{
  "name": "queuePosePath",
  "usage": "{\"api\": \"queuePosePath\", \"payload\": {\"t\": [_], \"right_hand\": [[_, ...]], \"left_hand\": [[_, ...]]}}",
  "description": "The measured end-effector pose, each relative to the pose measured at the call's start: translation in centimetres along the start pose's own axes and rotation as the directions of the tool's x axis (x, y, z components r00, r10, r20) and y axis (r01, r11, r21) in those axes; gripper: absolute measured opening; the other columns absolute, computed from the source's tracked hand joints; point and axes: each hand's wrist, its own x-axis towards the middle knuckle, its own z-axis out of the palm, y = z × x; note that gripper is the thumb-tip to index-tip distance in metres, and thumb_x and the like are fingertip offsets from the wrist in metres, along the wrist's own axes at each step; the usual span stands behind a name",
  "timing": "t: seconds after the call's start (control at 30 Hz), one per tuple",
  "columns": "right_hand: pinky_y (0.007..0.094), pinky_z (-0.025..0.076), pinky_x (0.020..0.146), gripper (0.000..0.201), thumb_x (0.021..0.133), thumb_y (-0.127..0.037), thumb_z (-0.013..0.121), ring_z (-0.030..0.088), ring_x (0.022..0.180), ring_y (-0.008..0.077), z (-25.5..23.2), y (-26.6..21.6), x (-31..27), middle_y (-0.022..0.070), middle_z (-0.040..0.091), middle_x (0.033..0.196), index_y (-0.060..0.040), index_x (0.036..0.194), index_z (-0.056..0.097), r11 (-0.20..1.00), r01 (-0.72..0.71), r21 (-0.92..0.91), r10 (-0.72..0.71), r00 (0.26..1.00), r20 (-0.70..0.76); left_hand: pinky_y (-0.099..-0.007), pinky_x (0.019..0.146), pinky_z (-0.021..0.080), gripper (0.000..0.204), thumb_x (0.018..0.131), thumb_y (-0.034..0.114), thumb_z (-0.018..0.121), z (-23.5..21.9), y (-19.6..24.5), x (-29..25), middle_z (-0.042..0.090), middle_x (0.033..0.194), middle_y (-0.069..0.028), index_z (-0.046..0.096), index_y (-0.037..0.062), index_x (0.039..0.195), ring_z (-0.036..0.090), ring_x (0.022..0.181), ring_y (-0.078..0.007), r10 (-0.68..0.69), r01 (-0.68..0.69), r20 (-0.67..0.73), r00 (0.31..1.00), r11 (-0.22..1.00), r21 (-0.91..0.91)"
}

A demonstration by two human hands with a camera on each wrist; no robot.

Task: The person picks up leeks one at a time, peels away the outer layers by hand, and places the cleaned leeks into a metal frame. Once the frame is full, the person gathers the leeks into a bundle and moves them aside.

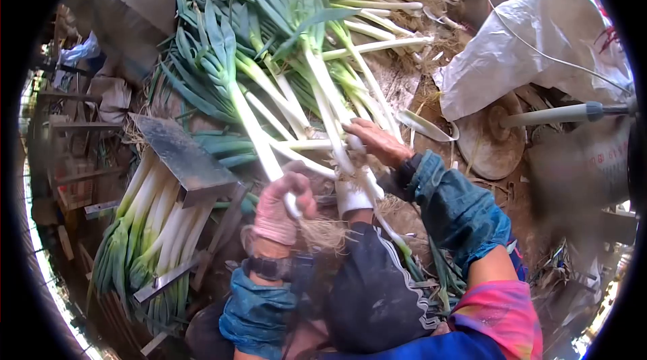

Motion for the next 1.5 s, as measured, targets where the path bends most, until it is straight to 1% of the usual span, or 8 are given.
{"api": "queuePosePath", "payload": {"t": [0.07, 0.2, 0.53, 0.8, 1.07, 1.13, 1.23, 1.5], "right_hand": [[0.0237, 0.051, 0.058, 0.033, 0.084, -0.017, 0.062, 0.057, 0.074, 0.0092, -0.7, -1.8, -0.4, 0.0065, 0.057, 0.090, -0.0001, 0.110, 0.051, 0.793, -0.506, 0.340, 0.536, 0.844, 0.006], [0.0166, 0.044, 0.041, 0.030, 0.085, -0.014, 0.058, 0.052, 0.054, 0.0062, -3.9, -6.8, -2.8, 0.0008, 0.052, 0.075, -0.0006, 0.109, 0.049, 0.412, -0.156, 0.898, 0.394, 0.919, -0.021], [0.0288, 0.048, 0.047, 0.019, 0.091, -0.018, 0.050, 0.062, 0.059, 0.0193, 8.0, -8.2, -4.1, 0.0118, 0.060, 0.066, 0.0005, 0.095, 0.051, 0.946, 0.134, -0.295, -0.098, 0.986, 0.133], [0.0308, 0.047, 0.050, 0.019, 0.089, -0.019, 0.054, 0.061, 0.059, 0.0173, 5.4, -7.6, -2.1, 0.0104, 0.062, 0.069, -0.0031, 0.100, 0.057, 0.987, 0.017, 0.161, 0.024, 0.968, -0.250], [0.0297, 0.045, 0.070, 0.047, 0.089, -0.043, 0.046, 0.054, 0.081, 0.0170, 3.1, -8.3, 5.8, 0.0117, 0.057, 0.091, 0.0006, 0.104, 0.054, 0.269, -0.353, 0.896, 0.362, 0.899, 0.246], [0.0274, 0.046, 0.064, 0.032, 0.090, -0.029, 0.051, 0.055, 0.074, 0.0149, 2.9, -6.6, 6.0, 0.0125, 0.058, 0.090, 0.0026, 0.094, 0.057, 0.920, 0.366, 0.144, -0.322, 0.911, -0.255], [0.0238, 0.042, 0.046, 0.020, 0.086, -0.020, 0.058, 0.050, 0.052, 0.0107, -2.5, -11.7, 4.6, 0.0015, 0.051, 0.062, 0.0006, 0.085, 0.056, 0.788, 0.153, 0.596, 0.076, 0.937, -0.341], [0.0353, 0.048, 0.073, 0.044, 0.082, -0.019, 0.064, 0.054, 0.090, 0.0239, -6.2, 0.9, 2.0, 0.0139, 0.055, 0.099, -0.0022, 0.120, 0.048, 0.477, -0.446, -0.758, -0.214, 0.777, -0.592]], "left_hand": [[-0.0276, 0.042, 0.041, 0.045, 0.079, 0.023, 0.067, 0.2, 1.3, -0.9, 0.053, 0.073, -0.0032, 0.049, -0.0026, 0.111, 0.049, 0.051, -0.0117, 0.037, -0.037, -0.020, 0.999, 0.999, -0.007], [-0.0284, 0.042, 0.044, 0.047, 0.075, 0.018, 0.066, 1.4, 0.9, -2.1, 0.056, 0.074, -0.0062, 0.047, -0.0030, 0.113, 0.051, 0.052, -0.0129, -0.025, 0.033, -0.075, 0.997, 0.993, 0.110], [-0.0334, 0.072, 0.051, 0.046, 0.077, 0.018, 0.070, -1.4, -2.5, -0.2, 0.060, 0.093, -0.0112, 0.053, -0.0055, 0.114, 0.059, 0.081, -0.0208, -0.070, 0.068, -0.113, 0.991, 0.997, -0.027], [-0.0345, 0.061, 0.055, 0.050, 0.072, 0.007, 0.060, -1.2, -0.3, -0.5, 0.061, 0.101, -0.0203, 0.046, -0.0089, 0.117, 0.063, 0.077, -0.0264, -0.208, 0.208, -0.005, 0.978, 0.974, 0.087], [-0.0304, 0.050, 0.049, 0.041, 0.066, 0.010, 0.060, -0.2, 0.6, -1.9, 0.059, 0.070, -0.0145, 0.056, -0.0110, 0.101, 0.058, 0.056, -0.0225, -0.091, 0.135, -0.178, 0.980, 0.958, 0.253], [-0.0312, 0.053, 0.054, 0.041, 0.068, 0.010, 0.060, 0.5, 2.3, -3.3, 0.060, 0.072, -0.0156, 0.056, -0.0114, 0.102, 0.060, 0.057, -0.0227, -0.092, 0.103, -0.119, 0.989, 0.991, 0.085], [-0.0286, 0.049, 0.053, 0.065, 0.078, 0.008, 0.060, 2.0, 6.7, -5.2, 0.054, 0.097, -0.0184, 0.026, -0.0118, 0.129, 0.058, 0.071, -0.0198, 0.079, -0.008, 0.337, 0.938, 0.978, -0.209], [-0.0325, 0.066, 0.059, 0.057, 0.072, 0.003, 0.061, 0.6, 5.9, -1.8, 0.056, 0.103, -0.0193, 0.038, -0.0075, 0.123, 0.062, 0.084, -0.0268, 0.171, -0.135, 0.227, 0.959, 0.977, -0.167]]}}
